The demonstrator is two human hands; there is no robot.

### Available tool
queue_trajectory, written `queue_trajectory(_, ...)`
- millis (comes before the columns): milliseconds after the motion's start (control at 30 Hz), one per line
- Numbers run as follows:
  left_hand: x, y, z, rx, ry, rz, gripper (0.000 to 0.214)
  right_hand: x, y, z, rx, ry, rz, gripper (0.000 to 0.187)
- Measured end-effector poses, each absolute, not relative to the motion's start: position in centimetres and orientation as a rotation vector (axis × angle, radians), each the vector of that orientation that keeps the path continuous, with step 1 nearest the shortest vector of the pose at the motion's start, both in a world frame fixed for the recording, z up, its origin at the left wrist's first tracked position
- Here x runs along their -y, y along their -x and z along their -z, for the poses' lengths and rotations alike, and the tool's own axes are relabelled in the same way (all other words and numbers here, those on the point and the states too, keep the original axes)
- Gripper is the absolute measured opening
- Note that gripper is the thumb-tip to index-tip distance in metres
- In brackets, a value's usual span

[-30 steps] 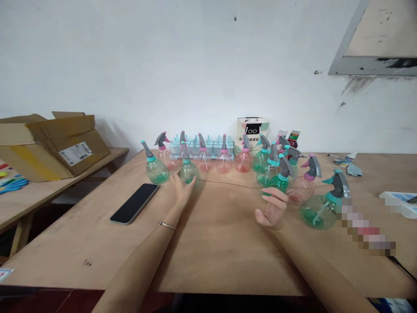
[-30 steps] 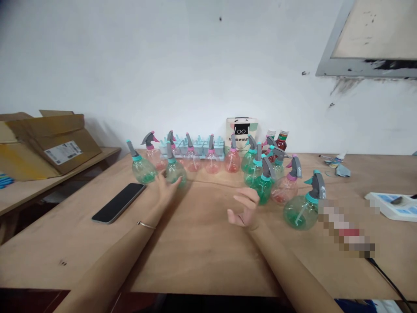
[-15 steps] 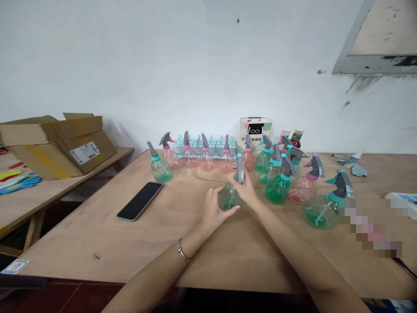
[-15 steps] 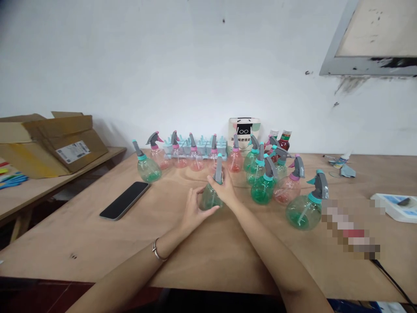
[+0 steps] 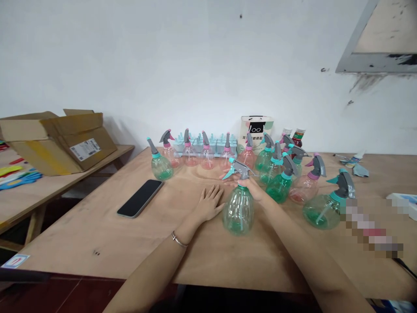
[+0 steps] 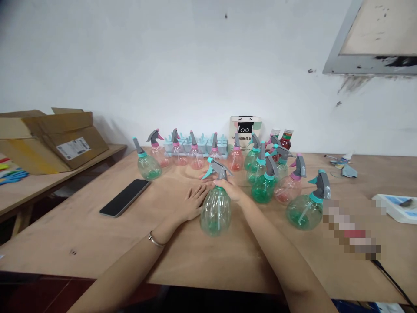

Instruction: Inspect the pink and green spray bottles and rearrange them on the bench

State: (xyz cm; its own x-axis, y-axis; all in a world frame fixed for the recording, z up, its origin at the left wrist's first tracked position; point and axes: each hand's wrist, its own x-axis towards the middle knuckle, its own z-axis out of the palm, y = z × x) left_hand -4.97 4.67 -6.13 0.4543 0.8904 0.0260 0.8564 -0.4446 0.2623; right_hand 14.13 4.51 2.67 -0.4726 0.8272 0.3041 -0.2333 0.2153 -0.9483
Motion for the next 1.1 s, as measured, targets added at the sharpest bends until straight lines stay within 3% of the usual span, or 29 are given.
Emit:
queue_trajectory(167,-4.5,4.9,5.8,-1.538,-2.511,-0.225,0.068,-4.9,-14.3,-2.2,1.550,0.522,-1.356,0.032)
queue_trajectory(400,-4.8,5.1,6.8,-1.529,-2.546,-0.298,0.066,-4.4,-13.9,-1.8,1.575,0.490,-1.589,0.031)
queue_trajectory(567,-4.9,5.1,7.1,-1.518,-2.539,-0.315,0.066,-4.8,-13.9,-1.5,1.557,0.519,-1.462,0.033)
queue_trajectory(833,-4.7,5.0,6.8,-1.520,-2.522,-0.334,0.067,-4.8,-14.0,-1.0,1.546,0.660,-1.527,0.044)
queue_trajectory(1100,-4.8,5.1,6.9,-1.517,-2.515,-0.350,0.064,-4.4,-13.6,-1.1,1.637,0.654,-1.457,0.039)
